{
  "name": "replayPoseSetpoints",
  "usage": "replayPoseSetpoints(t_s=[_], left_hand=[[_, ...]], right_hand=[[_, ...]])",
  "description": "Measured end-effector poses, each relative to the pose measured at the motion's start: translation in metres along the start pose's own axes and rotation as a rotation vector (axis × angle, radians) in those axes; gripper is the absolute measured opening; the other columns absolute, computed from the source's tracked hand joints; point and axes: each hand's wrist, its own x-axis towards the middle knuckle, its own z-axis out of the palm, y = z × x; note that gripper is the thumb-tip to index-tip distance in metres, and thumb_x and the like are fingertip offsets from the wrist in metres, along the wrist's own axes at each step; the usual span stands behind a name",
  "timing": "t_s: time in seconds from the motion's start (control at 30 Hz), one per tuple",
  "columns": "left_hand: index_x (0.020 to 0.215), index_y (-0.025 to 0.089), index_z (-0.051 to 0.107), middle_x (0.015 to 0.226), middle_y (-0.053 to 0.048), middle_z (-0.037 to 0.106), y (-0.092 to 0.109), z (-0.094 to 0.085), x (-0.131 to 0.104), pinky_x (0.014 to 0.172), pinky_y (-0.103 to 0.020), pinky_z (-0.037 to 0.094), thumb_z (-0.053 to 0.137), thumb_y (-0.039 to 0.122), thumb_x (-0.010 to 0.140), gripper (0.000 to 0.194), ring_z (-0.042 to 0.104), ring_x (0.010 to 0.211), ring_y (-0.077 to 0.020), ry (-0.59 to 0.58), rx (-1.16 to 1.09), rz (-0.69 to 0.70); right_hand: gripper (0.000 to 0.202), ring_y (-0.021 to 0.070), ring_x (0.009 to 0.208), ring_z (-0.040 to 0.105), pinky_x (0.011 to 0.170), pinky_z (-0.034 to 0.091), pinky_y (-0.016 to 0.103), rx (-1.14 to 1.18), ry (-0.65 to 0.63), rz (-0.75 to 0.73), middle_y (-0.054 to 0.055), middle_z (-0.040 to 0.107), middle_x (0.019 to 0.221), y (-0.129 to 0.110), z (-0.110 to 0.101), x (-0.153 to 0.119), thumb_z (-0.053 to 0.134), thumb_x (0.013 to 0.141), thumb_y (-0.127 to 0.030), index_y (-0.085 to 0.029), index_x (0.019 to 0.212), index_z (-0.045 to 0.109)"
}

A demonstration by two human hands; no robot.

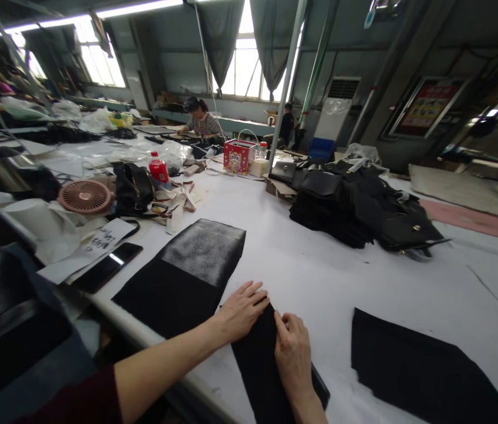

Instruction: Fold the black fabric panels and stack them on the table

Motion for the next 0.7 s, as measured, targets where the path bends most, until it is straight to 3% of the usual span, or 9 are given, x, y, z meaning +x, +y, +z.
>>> replayPoseSetpoints(t_s=[0.17,0.33,0.53,0.7], left_hand=[[0.135,0.011,0.046,0.134,-0.013,0.053,0.007,0.001,0.003,0.118,-0.041,0.021,0.051,0.017,0.086,0.05,0.039,0.134,-0.026,-0.091,0.056,0.036],[0.139,0.011,0.042,0.137,-0.019,0.049,0.013,0.005,0.002,0.117,-0.044,0.021,0.053,0.016,0.083,0.057,0.041,0.133,-0.0287,-0.099,0.093,0.068],[0.134,0.012,0.046,0.125,-0.012,0.055,0.02,-0.004,0.007,0.116,-0.041,0.026,0.05,0.015,0.084,0.05,0.045,0.125,-0.0266,-0.126,0.112,0.09],[0.141,0.012,0.038,0.127,-0.013,0.053,0.026,0.001,0.004,0.114,-0.04,0.029,0.053,0.015,0.082,0.061,0.048,0.121,-0.0263,-0.157,0.149,0.109]], right_hand=[[0.043,0.0208,0.087,0.052,0.073,0.042,0.033,-0.011,0.009,0.007,0.008,0.057,0.095,0.002,-0.007,-0.009,0.041,0.087,-0.001,-0.019,0.122,0.058],[0.044,0.0206,0.088,0.052,0.075,0.043,0.034,-0.008,-0.001,0.015,0.008,0.057,0.097,0.003,-0.015,-0.017,0.04,0.088,0.0,-0.018,0.123,0.057],[0.041,0.0206,0.088,0.051,0.075,0.042,0.034,-0.015,-0.01,0.026,0.008,0.056,0.095,0.003,-0.024,-0.025,0.04,0.089,-0.001,-0.017,0.123,0.057],[0.04,0.0212,0.09,0.05,0.077,0.042,0.035,-0.017,-0.037,0.043,0.008,0.055,0.096,0.004,-0.031,-0.033,0.04,0.089,0.0,-0.013,0.122,0.057]])
